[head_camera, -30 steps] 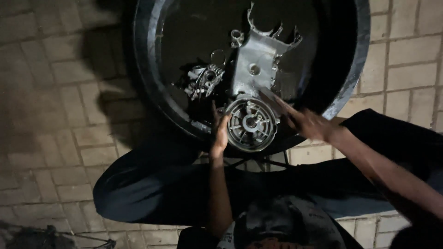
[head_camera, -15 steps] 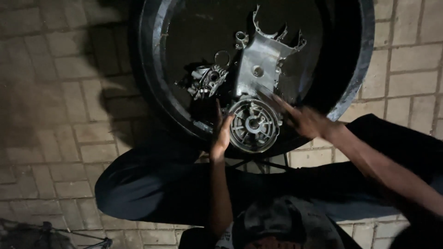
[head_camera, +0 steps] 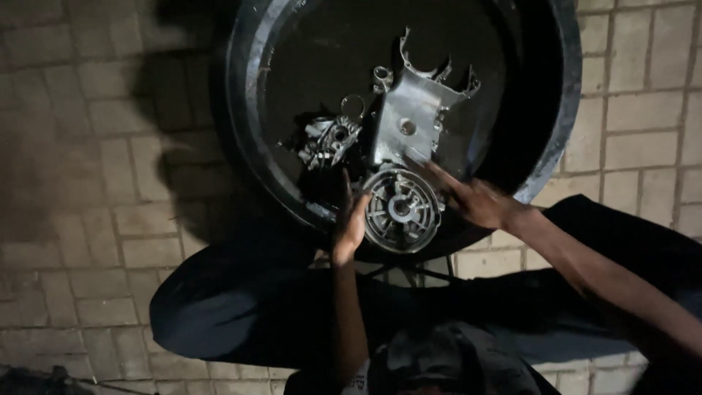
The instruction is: The person scrubs a circular metal engine part with a brush while holding it in a large tub of water. They repeatedly dip the brush into the water and scrub the surface of the part.
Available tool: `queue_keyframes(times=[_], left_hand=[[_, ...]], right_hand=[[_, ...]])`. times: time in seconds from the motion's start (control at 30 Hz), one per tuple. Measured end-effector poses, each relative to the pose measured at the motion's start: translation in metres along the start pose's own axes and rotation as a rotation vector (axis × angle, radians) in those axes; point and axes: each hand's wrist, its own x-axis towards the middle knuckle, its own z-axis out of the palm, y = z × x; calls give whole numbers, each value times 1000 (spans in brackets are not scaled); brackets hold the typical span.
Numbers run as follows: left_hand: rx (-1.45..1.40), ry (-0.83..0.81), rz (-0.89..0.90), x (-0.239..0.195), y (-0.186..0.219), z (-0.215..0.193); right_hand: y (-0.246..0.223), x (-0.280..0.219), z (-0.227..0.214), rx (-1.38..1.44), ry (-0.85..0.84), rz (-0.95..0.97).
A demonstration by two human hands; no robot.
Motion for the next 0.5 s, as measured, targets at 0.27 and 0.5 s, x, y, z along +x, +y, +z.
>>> queue_keyframes(times=[0.27,0.5], left_hand=[[12,-29,57,10,-16,-3],[-14,-23,10,-7,13,0]], right_hand=[[-26,4,-26,284,-33,-36],[-2,-8,-2,199,25,-8]])
